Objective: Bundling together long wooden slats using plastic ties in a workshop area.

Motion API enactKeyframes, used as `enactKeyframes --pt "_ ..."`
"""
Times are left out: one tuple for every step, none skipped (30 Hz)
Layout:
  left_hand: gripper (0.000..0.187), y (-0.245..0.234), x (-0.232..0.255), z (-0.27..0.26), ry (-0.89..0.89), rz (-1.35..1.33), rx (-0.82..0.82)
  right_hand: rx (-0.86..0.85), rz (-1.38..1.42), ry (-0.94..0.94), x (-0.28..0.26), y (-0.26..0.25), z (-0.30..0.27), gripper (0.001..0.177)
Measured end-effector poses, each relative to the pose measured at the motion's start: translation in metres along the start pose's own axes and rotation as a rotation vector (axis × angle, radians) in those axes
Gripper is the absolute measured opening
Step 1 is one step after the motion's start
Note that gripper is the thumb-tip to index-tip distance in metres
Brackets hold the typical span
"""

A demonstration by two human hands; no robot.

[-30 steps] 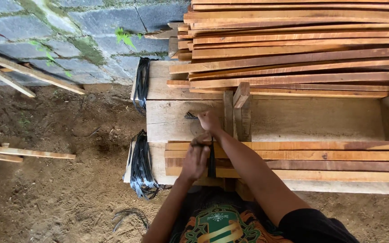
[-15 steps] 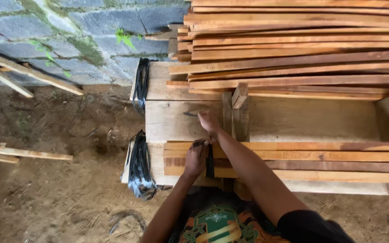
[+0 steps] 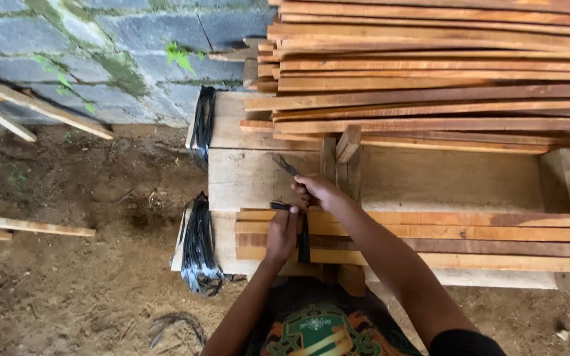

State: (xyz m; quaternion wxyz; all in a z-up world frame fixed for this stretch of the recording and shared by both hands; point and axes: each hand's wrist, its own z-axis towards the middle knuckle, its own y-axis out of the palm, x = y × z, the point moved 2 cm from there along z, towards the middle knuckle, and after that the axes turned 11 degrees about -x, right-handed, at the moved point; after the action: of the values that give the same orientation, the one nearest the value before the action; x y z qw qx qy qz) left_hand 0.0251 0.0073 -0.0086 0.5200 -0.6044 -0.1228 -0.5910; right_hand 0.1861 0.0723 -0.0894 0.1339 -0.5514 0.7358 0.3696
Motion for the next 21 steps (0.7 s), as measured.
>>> enactKeyframes --pt "0.039 0.007 -0.022 -0.004 -0.201 -0.185 0.013 0.060 0.072 -0.055 0.004 -0.004 0.004 0.026" --pt "0.048 0.016 -0.043 -0.009 -0.402 -0.370 0.027 0.120 0.143 -0.111 0.009 -0.009 0.008 0.025" --pt "0.048 0.021 -0.056 -0.009 -0.412 -0.370 0.023 0.121 0.149 -0.101 0.009 -0.004 0.006 0.025" --pt "0.050 0.027 -0.071 -0.010 -0.493 -0.410 -0.005 0.151 0.269 -0.149 0.009 0.000 0.003 0.026" --pt "0.053 0.032 -0.086 -0.003 -0.560 -0.448 -0.030 0.181 0.386 -0.209 0.001 0.003 0.003 0.027" --pt "0.053 0.030 -0.068 0.004 -0.557 -0.446 -0.032 0.180 0.387 -0.212 0.010 -0.003 0.017 0.027" --pt "0.047 0.028 -0.049 0.013 -0.533 -0.518 -0.011 0.171 0.393 -0.199 0.015 -0.009 0.032 0.028" --pt "0.048 0.027 -0.030 0.022 -0.508 -0.589 0.010 0.161 0.398 -0.187 0.020 -0.015 0.047 0.030" --pt "0.048 0.028 -0.037 0.021 -0.514 -0.587 0.008 0.161 0.403 -0.182 0.027 -0.021 0.056 0.030" --pt "0.049 0.030 -0.043 0.020 -0.468 -0.627 0.005 0.158 0.378 -0.198 0.034 -0.026 0.065 0.032" --pt "0.052 0.032 -0.049 0.021 -0.417 -0.667 0.002 0.155 0.352 -0.218 0.039 -0.032 0.075 0.036" --pt "0.052 0.033 -0.043 0.022 -0.420 -0.666 0.001 0.155 0.355 -0.216 0.095 -0.042 0.113 0.036" --pt "0.049 0.034 -0.038 0.021 -0.535 -0.705 0.043 -0.438 0.524 -0.305 0.117 -0.062 0.155 0.022" --pt "0.047 0.036 -0.034 0.020 -0.651 -0.742 0.087 -1.037 0.671 -0.388 0.106 -0.109 0.195 0.015" --pt "0.047 0.034 -0.030 0.010 -0.656 -0.743 0.087 -1.035 0.675 -0.385 0.083 -0.067 0.148 0.015" --pt "0.045 0.032 -0.025 0.000 -0.620 -0.741 0.053 -0.344 0.132 -0.380 0.056 -0.034 0.106 0.019" --pt "0.045 0.030 -0.018 -0.010 -0.585 -0.741 0.019 0.351 -0.403 -0.324 0.026 -0.007 0.048 0.026" --pt "0.045 0.035 -0.021 -0.015 -0.593 -0.743 0.020 0.350 -0.403 -0.316 0.020 -0.003 0.049 0.026" --pt "0.046 0.039 -0.024 -0.017 -0.546 -0.759 0.033 0.377 -0.342 -0.165 0.014 0.000 0.053 0.028" --pt "0.047 0.043 -0.028 -0.020 -0.499 -0.775 0.045 0.402 -0.280 -0.015 0.008 0.004 0.056 0.058" --pt "0.047 0.043 -0.026 -0.017 -0.501 -0.777 0.043 0.405 -0.279 -0.012 0.069 -0.008 0.108 0.058"
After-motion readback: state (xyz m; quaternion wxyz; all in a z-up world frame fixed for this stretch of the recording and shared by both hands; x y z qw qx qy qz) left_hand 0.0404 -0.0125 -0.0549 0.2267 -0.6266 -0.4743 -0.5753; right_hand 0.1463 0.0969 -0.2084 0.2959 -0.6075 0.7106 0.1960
